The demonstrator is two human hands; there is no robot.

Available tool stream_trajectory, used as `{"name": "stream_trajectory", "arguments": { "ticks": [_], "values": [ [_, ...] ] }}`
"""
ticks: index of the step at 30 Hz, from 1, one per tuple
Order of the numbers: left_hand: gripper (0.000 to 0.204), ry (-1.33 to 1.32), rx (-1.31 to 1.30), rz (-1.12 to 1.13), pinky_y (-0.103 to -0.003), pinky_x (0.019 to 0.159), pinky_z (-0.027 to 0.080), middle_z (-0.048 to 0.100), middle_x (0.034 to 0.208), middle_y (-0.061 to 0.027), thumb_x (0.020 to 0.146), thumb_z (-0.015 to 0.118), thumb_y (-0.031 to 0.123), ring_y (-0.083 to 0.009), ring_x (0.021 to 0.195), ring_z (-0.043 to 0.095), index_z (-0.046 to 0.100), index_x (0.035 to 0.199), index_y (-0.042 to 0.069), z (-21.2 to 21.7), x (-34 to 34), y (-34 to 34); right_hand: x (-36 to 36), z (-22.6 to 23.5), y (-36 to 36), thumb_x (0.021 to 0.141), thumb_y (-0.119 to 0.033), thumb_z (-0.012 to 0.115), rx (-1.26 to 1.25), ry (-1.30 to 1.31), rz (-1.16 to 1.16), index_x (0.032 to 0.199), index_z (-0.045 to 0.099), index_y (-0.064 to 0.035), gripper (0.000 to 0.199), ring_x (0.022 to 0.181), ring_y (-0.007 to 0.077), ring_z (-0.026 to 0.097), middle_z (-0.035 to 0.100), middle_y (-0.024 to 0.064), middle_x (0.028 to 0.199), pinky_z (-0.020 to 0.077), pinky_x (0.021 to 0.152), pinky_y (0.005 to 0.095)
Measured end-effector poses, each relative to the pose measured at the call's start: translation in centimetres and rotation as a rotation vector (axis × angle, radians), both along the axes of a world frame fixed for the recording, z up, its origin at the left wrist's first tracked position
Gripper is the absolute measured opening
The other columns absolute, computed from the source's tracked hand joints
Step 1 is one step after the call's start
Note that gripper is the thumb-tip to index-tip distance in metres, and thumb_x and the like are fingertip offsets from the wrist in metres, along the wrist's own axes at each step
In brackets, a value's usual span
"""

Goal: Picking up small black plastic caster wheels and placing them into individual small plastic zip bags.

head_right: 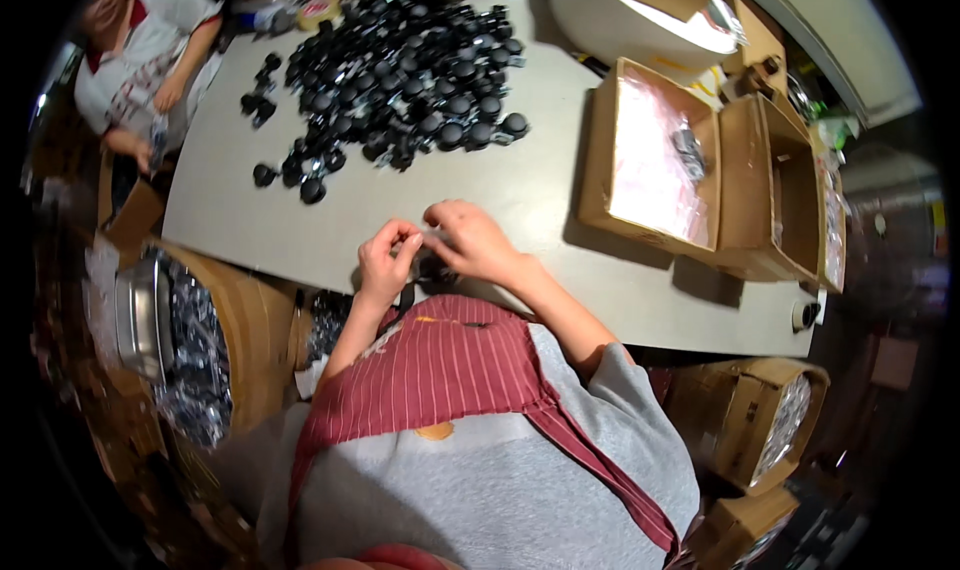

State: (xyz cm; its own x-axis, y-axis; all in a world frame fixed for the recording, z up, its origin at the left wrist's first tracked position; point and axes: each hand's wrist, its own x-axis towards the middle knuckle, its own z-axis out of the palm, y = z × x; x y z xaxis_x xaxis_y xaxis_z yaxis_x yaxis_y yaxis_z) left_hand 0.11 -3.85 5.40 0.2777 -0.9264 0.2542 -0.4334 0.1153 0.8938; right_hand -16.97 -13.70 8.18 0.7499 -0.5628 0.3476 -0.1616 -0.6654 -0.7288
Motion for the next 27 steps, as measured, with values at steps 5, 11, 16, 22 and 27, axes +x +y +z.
{"name": "stream_trajectory", "arguments": {
  "ticks": [5, 11, 16, 22, 27],
  "values": [
    [0.008, 0.08, 0.032, -0.019, -0.029, 0.069, 0.055, 0.072, 0.08, -0.0092, 0.092, 0.07, 0.007, -0.0169, 0.073, 0.071, 0.069, 0.092, -0.001, 0.0, -0.4, 0.2, -0.4, -0.9, 0.9, 0.085, -0.011, 0.067, -0.127, -0.006, -0.017, 0.094, 0.06, -0.0021, 0.014, 0.084, 0.0378, 0.06, 0.061, 0.0168, 0.086, 0.0471, 0.076, 0.0461],
    [0.01, 0.103, 0.063, -0.096, -0.027, 0.07, 0.054, 0.071, 0.079, -0.0078, 0.092, 0.069, 0.007, -0.0149, 0.074, 0.069, 0.069, 0.092, -0.003, 0.3, -0.7, -0.1, -1.2, -0.8, 1.0, 0.081, -0.01, 0.068, -0.232, -0.046, -0.038, 0.092, 0.059, -0.0049, 0.014, 0.082, 0.0316, 0.056, 0.057, 0.0111, 0.085, 0.0455, 0.077, 0.0407],
    [0.008, -0.069, 0.041, -0.036, -0.032, 0.071, 0.055, 0.072, 0.083, -0.0112, 0.093, 0.068, 0.007, -0.0222, 0.076, 0.071, 0.07, 0.093, -0.001, 0.8, -1.0, -0.1, -0.7, -1.9, 1.1, 0.08, -0.013, 0.069, -0.29, -0.024, -0.114, 0.092, 0.059, -0.0051, 0.018, 0.084, 0.0277, 0.057, 0.057, 0.0092, 0.088, 0.0452, 0.077, 0.0379],
    [0.004, -0.41, -0.145, -0.048, -0.04, 0.063, 0.051, 0.069, 0.082, -0.0133, 0.093, 0.065, 0.006, -0.0342, 0.072, 0.067, 0.068, 0.094, 0.003, -0.2, -0.2, -0.3, -0.7, -2.9, 0.4, 0.083, -0.017, 0.066, -0.51, -0.012, -0.047, 0.097, 0.058, -0.0036, 0.021, 0.086, 0.0256, 0.057, 0.057, 0.0088, 0.091, 0.045, 0.077, 0.0366],
    [0.003, -0.427, -0.175, -0.028, -0.039, 0.062, 0.051, 0.068, 0.081, -0.0134, 0.092, 0.065, 0.004, -0.0331, 0.071, 0.066, 0.065, 0.09, 0.002, 1.0, -0.2, -0.2, -0.7, -2.7, 0.7, 0.082, -0.015, 0.069, -0.437, -0.008, -0.028, 0.102, 0.059, -0.0029, 0.025, 0.086, 0.0265, 0.057, 0.059, 0.0092, 0.094, 0.0461, 0.079, 0.0371]
  ]
}}
